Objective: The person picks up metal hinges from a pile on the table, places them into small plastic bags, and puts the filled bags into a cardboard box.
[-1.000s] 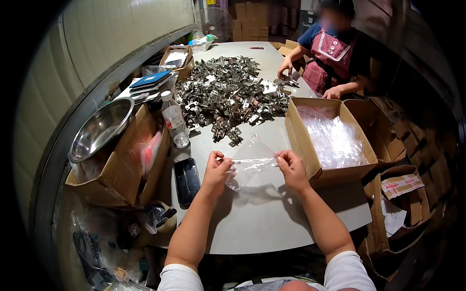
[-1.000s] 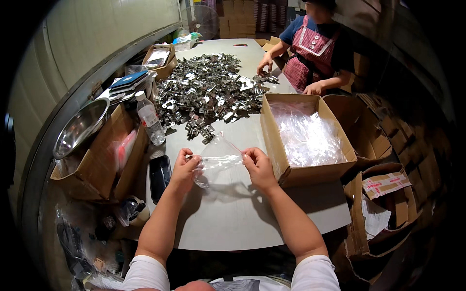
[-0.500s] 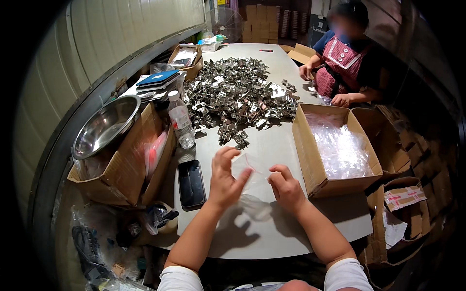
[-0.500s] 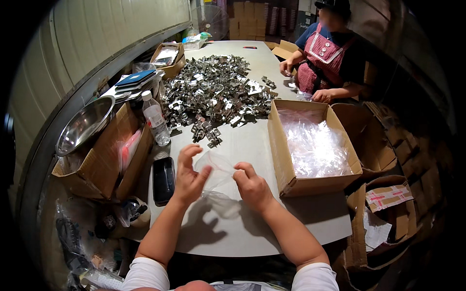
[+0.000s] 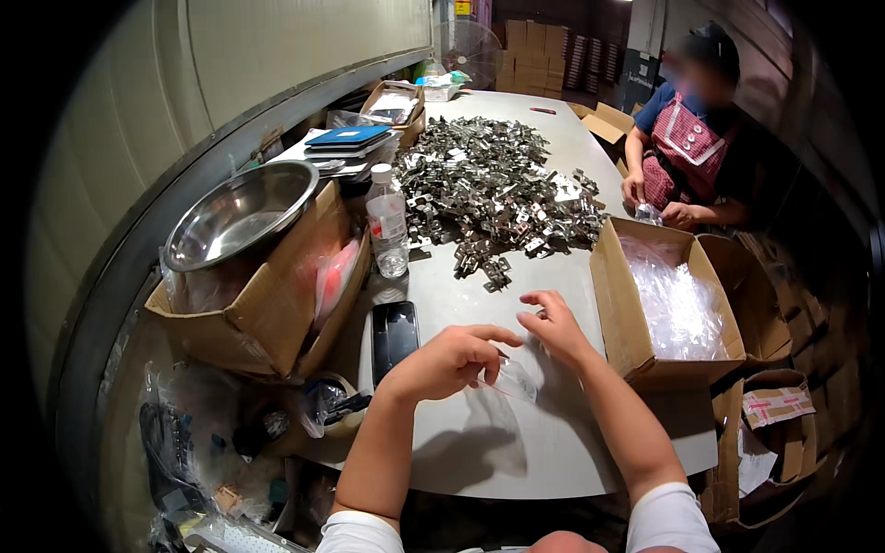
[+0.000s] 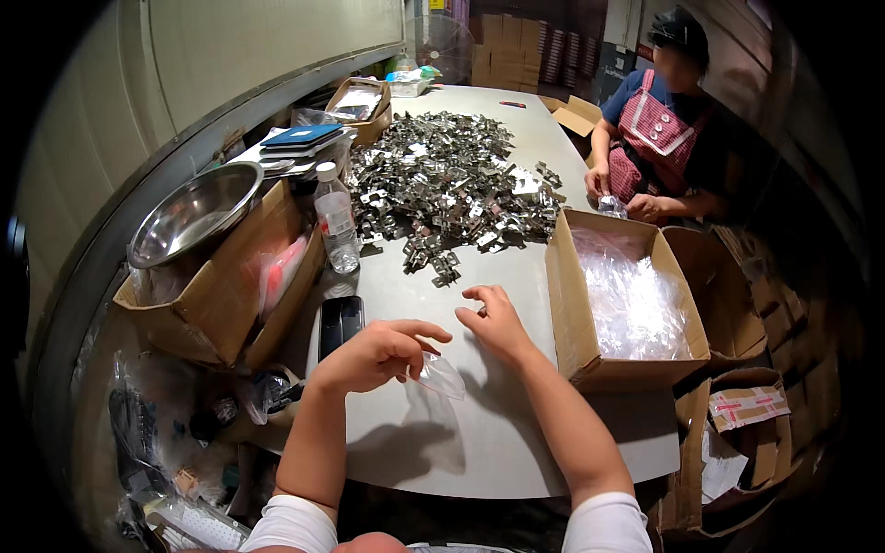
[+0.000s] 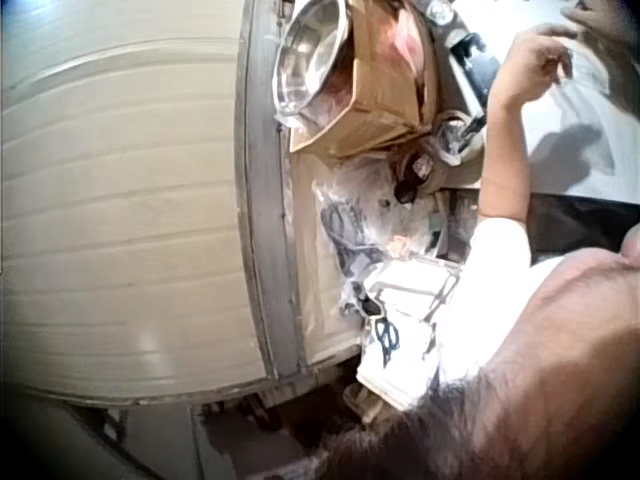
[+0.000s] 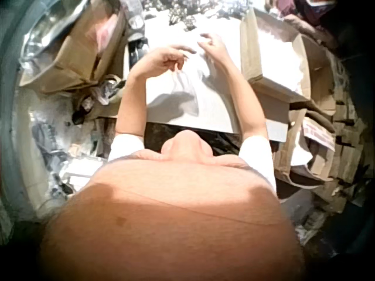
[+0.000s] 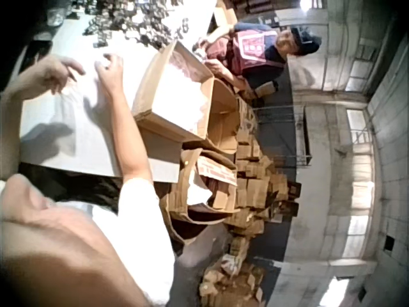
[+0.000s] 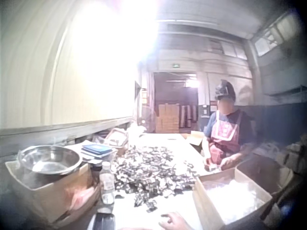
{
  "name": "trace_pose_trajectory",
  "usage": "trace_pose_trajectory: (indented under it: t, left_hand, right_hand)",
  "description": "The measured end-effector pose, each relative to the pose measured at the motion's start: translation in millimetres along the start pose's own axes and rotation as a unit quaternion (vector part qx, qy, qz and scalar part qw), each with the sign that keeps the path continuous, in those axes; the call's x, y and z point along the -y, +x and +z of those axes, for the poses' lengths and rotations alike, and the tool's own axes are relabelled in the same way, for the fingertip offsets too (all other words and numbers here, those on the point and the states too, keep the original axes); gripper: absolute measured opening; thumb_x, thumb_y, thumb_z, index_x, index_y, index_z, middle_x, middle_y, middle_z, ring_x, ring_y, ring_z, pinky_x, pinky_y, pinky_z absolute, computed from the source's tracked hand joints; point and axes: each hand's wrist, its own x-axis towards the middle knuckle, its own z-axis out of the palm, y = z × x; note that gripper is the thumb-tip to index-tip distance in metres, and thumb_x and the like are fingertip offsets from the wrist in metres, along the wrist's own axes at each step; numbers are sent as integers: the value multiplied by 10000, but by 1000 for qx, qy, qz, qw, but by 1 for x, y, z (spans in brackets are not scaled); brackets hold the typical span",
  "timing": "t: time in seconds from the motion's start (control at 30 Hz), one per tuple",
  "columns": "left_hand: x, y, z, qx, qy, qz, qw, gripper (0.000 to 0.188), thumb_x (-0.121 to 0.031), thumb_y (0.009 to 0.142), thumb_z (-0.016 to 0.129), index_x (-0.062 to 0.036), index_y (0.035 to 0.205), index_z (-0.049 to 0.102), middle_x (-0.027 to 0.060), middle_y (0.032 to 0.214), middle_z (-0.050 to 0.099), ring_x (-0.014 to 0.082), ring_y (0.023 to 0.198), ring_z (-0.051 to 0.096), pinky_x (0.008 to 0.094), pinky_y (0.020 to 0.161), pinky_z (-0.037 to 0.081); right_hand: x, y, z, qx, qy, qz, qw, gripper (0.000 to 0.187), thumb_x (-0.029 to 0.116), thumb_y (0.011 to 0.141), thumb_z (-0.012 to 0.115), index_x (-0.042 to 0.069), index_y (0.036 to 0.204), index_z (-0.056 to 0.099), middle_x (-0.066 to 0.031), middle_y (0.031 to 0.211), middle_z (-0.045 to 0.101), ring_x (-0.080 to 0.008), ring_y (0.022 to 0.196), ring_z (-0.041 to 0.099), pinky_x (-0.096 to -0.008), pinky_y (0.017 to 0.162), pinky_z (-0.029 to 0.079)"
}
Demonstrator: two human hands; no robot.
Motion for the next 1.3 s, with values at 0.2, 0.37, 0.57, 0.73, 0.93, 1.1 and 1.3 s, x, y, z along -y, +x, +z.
trace_pose_trajectory:
  t: [0.2,0.37,0.57,0.73,0.93,1.1,1.3]
  left_hand:
    - [24,8,3,-332,270,45,903,436,202,692,400,10,980,665,144,1215,592,199,796,642,277,631,531]
    - [30,21,25,-481,323,294,761,327,130,853,449,38,1118,618,166,1142,603,269,1001,586,322,793,517]
    - [95,9,34,-180,357,-124,908,397,63,688,612,-48,1066,662,138,1139,622,319,1056,579,384,885,493]
    - [109,16,39,-256,321,-107,906,331,29,699,649,-32,1023,677,142,1082,645,324,1008,598,379,879,491]
    - [102,19,41,-258,197,-72,943,428,0,663,657,3,1091,636,148,1128,629,305,1016,617,340,880,493]
    - [75,22,49,-249,272,-42,928,514,42,676,617,6,1187,581,179,1227,567,345,1118,553,373,961,455]
    - [67,22,80,-172,283,15,944,559,54,702,613,20,1250,507,188,1305,487,386,1204,466,407,1010,409]
  right_hand:
    - [-23,86,49,-59,-208,259,941,602,501,782,673,63,1189,601,-167,1282,461,-322,1205,445,-461,977,364]
    - [-25,101,68,-124,-189,229,947,394,404,717,738,150,993,615,-96,1195,496,-314,1121,467,-478,924,329]
    - [-29,50,35,-215,-163,15,963,160,138,805,612,74,930,535,-159,951,545,-381,818,570,-472,732,451]
    - [8,-28,-9,-179,-43,-181,966,178,-84,765,617,28,896,572,-147,955,510,-253,702,550,-328,659,471]
    - [20,-58,-11,-55,-80,-304,948,224,-121,702,630,46,850,633,-116,1003,501,-220,777,607,-313,676,532]
    - [13,-61,-13,-102,-215,-306,922,212,-15,706,661,126,863,663,-84,953,550,-235,776,612,-324,652,531]
    - [10,-63,15,-134,-66,-277,949,293,74,731,706,113,998,591,-39,908,569,-218,761,586,-349,667,477]
